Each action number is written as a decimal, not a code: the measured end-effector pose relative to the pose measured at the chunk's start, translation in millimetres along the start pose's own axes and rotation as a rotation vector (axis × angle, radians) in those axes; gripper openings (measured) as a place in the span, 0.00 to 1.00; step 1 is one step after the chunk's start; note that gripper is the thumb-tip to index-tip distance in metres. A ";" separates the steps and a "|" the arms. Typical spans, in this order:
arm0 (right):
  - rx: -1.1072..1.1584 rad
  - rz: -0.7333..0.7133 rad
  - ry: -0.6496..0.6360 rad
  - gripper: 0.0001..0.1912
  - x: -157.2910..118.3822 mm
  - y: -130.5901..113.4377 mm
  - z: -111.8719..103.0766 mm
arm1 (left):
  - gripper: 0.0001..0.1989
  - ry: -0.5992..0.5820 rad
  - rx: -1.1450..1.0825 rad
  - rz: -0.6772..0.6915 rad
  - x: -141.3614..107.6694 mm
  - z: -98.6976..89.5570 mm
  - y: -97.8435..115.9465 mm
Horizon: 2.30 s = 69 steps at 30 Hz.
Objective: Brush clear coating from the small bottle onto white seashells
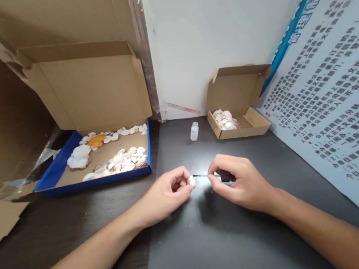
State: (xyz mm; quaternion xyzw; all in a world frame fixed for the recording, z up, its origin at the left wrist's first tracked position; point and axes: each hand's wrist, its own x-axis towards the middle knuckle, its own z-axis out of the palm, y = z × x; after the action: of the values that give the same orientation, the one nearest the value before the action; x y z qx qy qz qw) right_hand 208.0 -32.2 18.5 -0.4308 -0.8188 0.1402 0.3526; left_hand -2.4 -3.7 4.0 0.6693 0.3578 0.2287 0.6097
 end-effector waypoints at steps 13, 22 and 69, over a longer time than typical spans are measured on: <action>0.080 -0.056 -0.007 0.06 -3.0 -2.2 3.2 | 0.11 -0.066 -0.403 -0.038 0.1 -3.5 -1.4; 0.077 -0.073 0.009 0.06 -1.8 -2.5 3.1 | 0.07 -0.070 -0.484 -0.090 -1.1 -3.1 3.3; 0.084 -0.065 -0.011 0.06 -2.3 -4.4 2.7 | 0.10 -0.132 -0.368 -0.071 -1.8 -3.6 3.0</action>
State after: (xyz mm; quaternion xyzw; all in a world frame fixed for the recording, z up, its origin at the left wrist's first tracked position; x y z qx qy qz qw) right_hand 204.4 -36.4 17.8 -0.3878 -0.8278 0.1652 0.3702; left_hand -5.7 -2.8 7.7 0.5471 0.2927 0.2239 0.7516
